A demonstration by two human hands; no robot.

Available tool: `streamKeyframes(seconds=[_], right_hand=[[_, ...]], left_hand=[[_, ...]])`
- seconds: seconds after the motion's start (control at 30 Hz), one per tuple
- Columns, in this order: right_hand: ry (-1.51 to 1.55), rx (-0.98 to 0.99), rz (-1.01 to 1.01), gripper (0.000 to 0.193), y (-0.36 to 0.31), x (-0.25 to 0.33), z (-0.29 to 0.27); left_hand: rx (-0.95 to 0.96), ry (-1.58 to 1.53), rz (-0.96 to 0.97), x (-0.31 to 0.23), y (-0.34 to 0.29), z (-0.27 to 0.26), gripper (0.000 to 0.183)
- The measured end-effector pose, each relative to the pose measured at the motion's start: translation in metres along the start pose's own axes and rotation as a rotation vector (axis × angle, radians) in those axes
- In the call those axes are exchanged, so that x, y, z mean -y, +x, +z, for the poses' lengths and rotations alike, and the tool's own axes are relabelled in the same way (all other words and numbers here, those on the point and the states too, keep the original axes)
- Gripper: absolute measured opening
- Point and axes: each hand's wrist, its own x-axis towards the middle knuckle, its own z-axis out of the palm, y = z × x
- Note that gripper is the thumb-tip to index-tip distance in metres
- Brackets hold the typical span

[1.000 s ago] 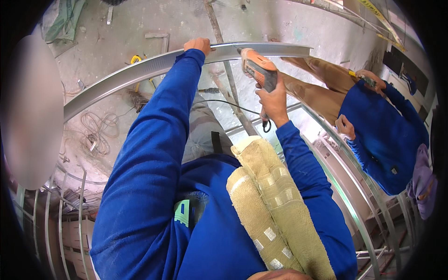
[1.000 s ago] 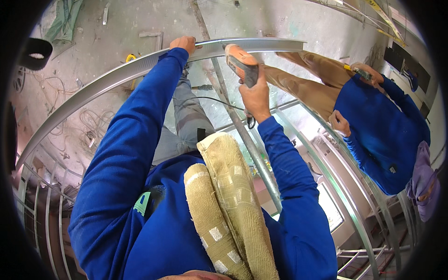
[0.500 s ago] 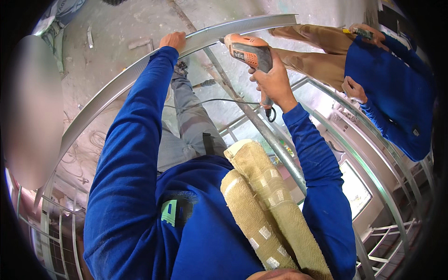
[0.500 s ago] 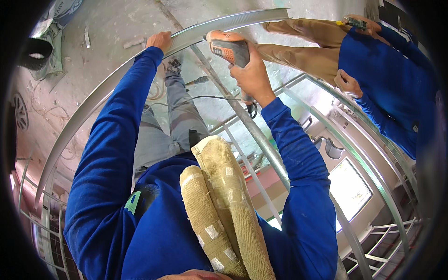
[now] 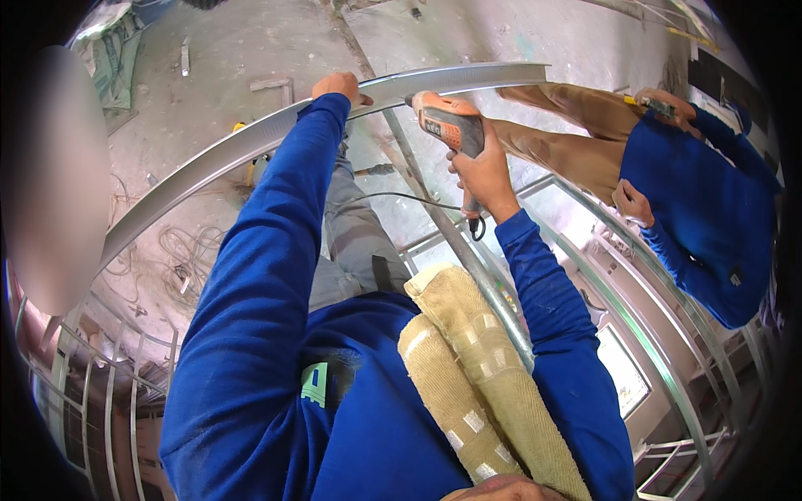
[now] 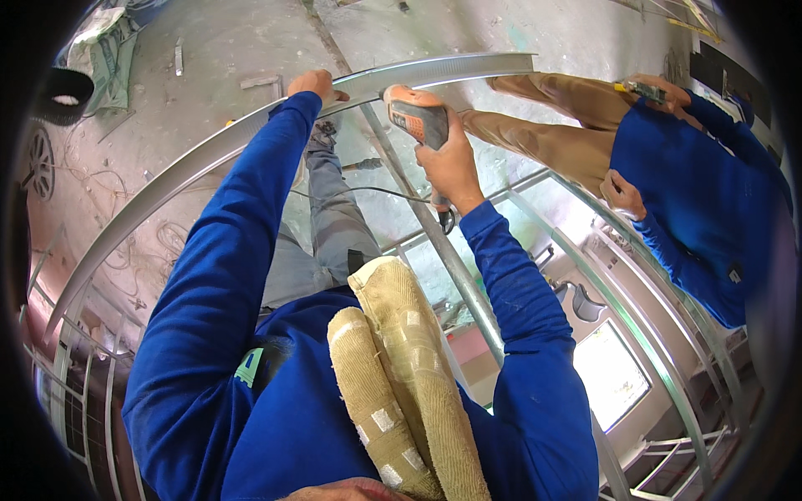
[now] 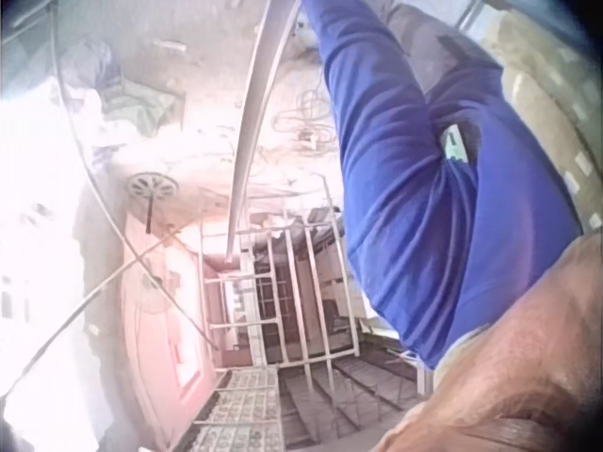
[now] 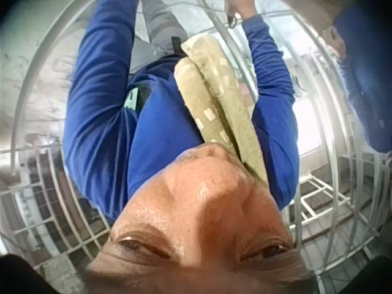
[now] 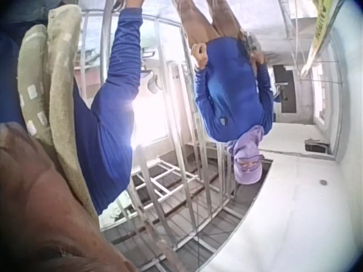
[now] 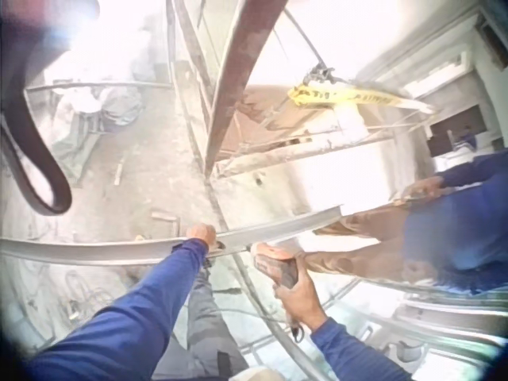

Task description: The person measures and marks a curved metal trim piece on a scaffolding platform, then cuts it with tin snips. After fitting the cut piece, they use a power drill to fasten it to the curved frame.

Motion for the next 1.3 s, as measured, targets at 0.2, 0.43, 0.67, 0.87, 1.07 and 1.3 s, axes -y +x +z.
streamKeyframes(seconds=[0.2, 0.43, 0.67, 0.87, 1.07, 1.3], right_hand=[[0.066, -0.018, 0.096, 0.070, -0.007, 0.010, 0.002], [0.052, -0.026, 0.090, 0.070, -0.009, 0.014, 0.006], [0.368, -0.053, 0.205, 0.057, -0.003, 0.024, -0.006], [0.790, -0.337, 0.213, 0.060, -0.025, 0.022, 0.007], [0.952, -0.551, 0.225, 0.064, -0.089, -0.002, 0.040], [1.045, -0.606, 0.361, 0.072, -0.148, -0.042, 0.103]], left_hand=[[0.004, -0.033, 0.005, -0.001, 0.001, -0.001, 0.069], [0.008, -0.026, 0.007, -0.002, -0.002, -0.002, 0.068], [0.010, 0.000, 0.048, 0.002, -0.003, -0.002, 0.072], [-0.248, 0.080, 0.161, 0.001, -0.017, 0.009, 0.081], [-0.540, 0.287, 0.354, 0.007, -0.055, 0.043, 0.098], [-0.418, 0.405, 0.243, 0.004, -0.035, 0.049, 0.093]])
